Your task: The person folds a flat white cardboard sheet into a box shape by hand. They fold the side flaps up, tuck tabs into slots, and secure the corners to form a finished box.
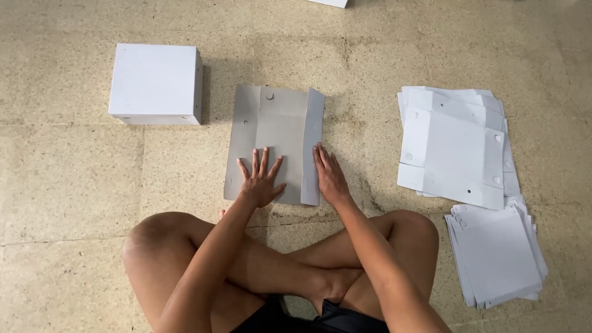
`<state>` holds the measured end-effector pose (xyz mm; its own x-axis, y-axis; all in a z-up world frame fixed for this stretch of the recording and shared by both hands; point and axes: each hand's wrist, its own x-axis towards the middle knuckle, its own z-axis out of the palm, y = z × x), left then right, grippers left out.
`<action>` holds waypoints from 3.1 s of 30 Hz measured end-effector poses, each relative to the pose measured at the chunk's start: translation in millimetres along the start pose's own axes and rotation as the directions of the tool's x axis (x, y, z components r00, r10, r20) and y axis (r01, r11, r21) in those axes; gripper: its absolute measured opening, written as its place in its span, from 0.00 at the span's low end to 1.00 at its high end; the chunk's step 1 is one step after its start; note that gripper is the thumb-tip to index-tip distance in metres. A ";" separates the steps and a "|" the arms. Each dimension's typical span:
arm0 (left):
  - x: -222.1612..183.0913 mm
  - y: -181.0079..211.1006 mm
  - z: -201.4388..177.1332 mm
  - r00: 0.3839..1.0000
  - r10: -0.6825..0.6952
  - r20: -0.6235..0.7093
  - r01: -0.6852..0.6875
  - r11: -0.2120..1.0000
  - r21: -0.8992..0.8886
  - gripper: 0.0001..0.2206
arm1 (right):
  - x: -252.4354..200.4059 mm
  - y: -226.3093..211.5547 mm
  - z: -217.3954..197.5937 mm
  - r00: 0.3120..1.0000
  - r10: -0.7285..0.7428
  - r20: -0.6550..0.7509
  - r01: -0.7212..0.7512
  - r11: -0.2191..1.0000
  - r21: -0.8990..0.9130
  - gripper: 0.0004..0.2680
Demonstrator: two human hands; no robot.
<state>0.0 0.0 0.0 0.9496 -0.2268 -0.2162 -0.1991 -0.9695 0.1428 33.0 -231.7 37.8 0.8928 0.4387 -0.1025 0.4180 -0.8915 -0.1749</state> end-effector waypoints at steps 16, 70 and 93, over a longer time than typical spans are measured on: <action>8.2 5.3 21.7 0.966 0.182 -0.184 -0.137 0.963 0.233 0.36 | 34.3 -43.5 61.3 0.951 0.293 0.098 -0.118 0.637 -0.761 0.21; -41.2 106.1 -22.3 0.976 0.019 -0.215 -0.033 0.998 -0.060 0.31 | 13.9 -16.3 12.3 0.978 0.035 -0.205 -0.015 0.995 0.095 0.19; -29.4 108.8 -28.6 0.988 0.031 -0.151 -0.044 0.996 -0.082 0.32 | 71.2 11.5 1.4 0.987 0.118 -0.112 -0.118 0.993 0.009 0.23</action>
<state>-42.7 -96.1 49.6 0.9686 -0.2405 -0.0636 -0.2202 -0.9477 0.2312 101.0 -210.5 27.2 0.9491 0.3146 -0.0118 0.3082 -0.9359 -0.1706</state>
